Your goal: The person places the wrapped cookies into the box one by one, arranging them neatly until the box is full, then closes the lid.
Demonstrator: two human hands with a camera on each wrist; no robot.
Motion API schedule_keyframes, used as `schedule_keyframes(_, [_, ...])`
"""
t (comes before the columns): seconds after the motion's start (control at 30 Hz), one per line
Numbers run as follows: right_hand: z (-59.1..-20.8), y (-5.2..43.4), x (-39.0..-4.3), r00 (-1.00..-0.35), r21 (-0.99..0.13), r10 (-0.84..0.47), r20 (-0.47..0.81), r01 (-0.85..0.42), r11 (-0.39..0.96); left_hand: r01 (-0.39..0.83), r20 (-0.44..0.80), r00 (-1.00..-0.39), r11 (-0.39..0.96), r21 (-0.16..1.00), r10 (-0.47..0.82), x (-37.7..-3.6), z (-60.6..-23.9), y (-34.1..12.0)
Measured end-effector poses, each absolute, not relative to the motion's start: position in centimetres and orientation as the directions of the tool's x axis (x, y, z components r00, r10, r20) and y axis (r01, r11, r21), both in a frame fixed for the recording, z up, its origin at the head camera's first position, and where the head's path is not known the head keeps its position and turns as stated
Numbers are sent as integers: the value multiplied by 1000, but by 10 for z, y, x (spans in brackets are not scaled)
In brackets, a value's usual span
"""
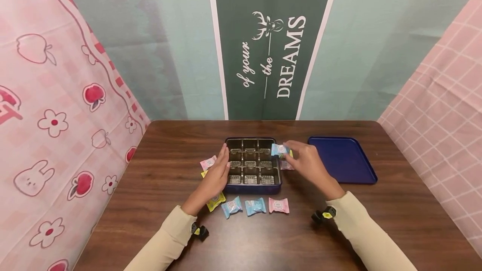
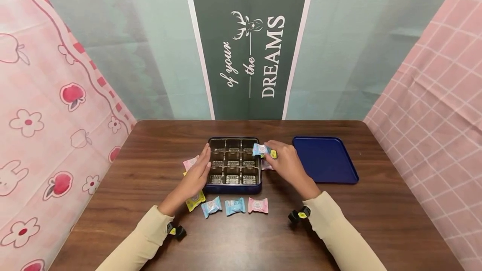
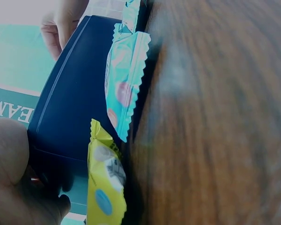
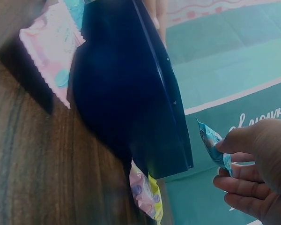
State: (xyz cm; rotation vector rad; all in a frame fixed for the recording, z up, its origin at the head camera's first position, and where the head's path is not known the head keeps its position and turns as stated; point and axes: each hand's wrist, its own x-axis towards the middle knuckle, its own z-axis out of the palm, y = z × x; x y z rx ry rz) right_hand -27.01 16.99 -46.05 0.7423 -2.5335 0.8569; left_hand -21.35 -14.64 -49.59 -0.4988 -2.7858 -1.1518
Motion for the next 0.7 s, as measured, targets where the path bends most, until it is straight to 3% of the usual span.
schedule_keyframes(0.7, [-465,149,-290,-773,-455,-362,521,-611,648,333,212,-943,667,666,258,-215,-498,-146])
